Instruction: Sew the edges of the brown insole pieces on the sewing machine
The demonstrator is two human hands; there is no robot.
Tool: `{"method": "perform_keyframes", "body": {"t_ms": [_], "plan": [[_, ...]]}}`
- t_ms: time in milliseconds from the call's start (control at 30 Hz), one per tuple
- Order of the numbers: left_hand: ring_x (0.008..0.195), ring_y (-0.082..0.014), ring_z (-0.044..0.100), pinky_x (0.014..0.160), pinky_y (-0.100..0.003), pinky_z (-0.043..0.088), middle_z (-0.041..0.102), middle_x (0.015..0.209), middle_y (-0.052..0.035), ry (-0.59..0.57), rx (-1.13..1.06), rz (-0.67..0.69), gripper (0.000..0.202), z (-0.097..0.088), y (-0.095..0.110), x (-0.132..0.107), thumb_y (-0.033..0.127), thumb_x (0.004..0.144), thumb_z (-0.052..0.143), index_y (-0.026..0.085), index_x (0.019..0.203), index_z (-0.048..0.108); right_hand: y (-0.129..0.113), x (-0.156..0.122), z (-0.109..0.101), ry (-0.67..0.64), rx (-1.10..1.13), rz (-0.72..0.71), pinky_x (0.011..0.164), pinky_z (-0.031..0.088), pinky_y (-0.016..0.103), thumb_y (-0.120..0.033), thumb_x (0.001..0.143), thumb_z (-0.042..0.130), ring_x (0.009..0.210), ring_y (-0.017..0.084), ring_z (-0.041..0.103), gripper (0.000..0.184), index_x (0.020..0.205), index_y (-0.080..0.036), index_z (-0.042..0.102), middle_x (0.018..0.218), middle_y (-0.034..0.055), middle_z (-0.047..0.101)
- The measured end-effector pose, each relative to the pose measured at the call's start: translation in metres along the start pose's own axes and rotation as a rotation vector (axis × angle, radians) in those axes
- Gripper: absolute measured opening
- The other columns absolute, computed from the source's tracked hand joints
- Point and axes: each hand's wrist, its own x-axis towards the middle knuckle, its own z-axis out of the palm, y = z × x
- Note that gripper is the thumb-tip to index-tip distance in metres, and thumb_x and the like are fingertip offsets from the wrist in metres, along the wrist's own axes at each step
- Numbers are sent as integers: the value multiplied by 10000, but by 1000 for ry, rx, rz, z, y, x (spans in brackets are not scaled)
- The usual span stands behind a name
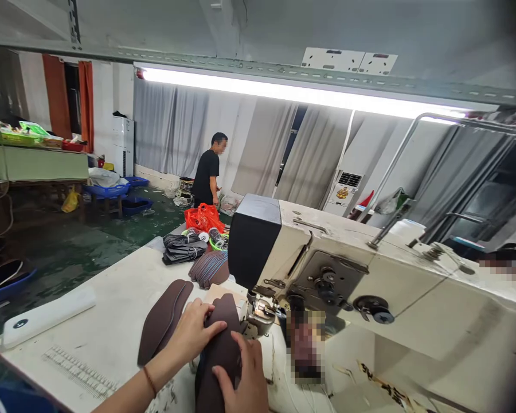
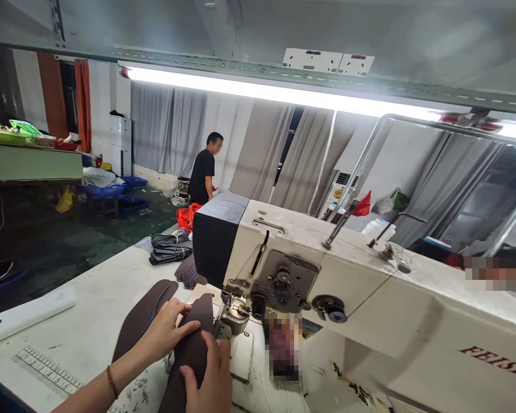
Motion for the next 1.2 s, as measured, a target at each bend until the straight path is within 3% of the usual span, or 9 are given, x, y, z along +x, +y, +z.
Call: {"method": "perform_keyframes", "body": {"t_ms": [167, 400, 533, 600, 667, 767, 900, 1067, 1200], "plan": [[958, -284, 535, 856, -393, 416, 633, 969, -99, 25, -8, 46, 340, -3, 16, -6, 368, 778, 643, 161, 1046, 665, 1, 4, -7, 3, 83, 44, 779, 533, 354, -130, 718, 587, 938, 260, 621, 526, 1219, -284, 545, 1030, 54, 598], [873, -285, 563, 796, -414, 438, 649, 905, -93, 40, -102, 22, 254, -3, 24, -4, 304, 724, 668, 175, 940, 633, 4, 3, -7, 13, 88, 101, 776, 540, 355, -184, 735, 613, 929, 262, 636, 522, 1242, -299, 559, 1033, 46, 621], [809, -232, 649, 700, -334, 509, 691, 885, -57, -11, -628, -161, 303, -11, 30, -4, 404, 759, 638, 208, 965, 533, 2, 7, -13, 13, 142, 120, 715, 538, 329, -299, 789, 632, 895, 248, 628, 465, 1248, -284, 562, 1002, 50, 616], [816, -226, 672, 712, -319, 528, 714, 890, -52, -99, -959, -326, 478, -20, 37, -7, 434, 680, 730, 205, 1046, 524, 1, 12, -22, 43, 190, 123, 665, 525, 301, -357, 832, 601, 842, 226, 617, 424, 1245, -270, 559, 991, 53, 603], [765, -200, 679, 692, -293, 531, 731, 898, -52, -219, -1102, -455, 630, -28, 45, -12, 411, 595, 815, 191, 1117, 539, 1, 16, -32, 71, 238, 137, 604, 501, 274, -395, 882, 545, 712, 182, 589, 372, 1223, -250, 566, 957, 49, 598], [749, -170, 675, 672, -256, 530, 738, 966, -53, -329, -1131, -495, 633, -31, 57, -17, 346, 522, 872, 179, 1080, 624, 2, 22, -45, 85, 296, 200, 559, 481, 247, -437, 907, 520, 604, 145, 552, 355, 1173, -216, 597, 869, 37, 614], [792, -176, 680, 699, -254, 539, 746, 974, -36, -368, -1128, -417, 523, -22, 65, -15, 315, 536, 860, 194, 1017, 694, 7, 29, -52, 60, 308, 290, 546, 505, 232, -491, 900, 523, 657, 172, 630, 425, 1193, -202, 630, 839, 50, 673], [780, -179, 692, 672, -250, 544, 757, 974, -33, -376, -1071, -379, 507, -17, 66, -8, 276, 592, 809, 213, 1081, 694, 16, 40, -56, 33, 287, 165, 906, 512, 283, -417, 934, 506, 1080, 221, 646, 363, 1233, -264, 643, 1194, 53, 689], [725, -178, 698, 627, -249, 546, 765, 956, -41, -388, -1048, -396, 506, -19, 67, -7, 254, 622, 776, 211, 1116, 678, 26, 49, -61, -68, 211, 62, 892, 534, 280, -338, 959, 475, 1083, 212, 656, 342, 1251, -257, 633, 1201, 56, 691]]}}
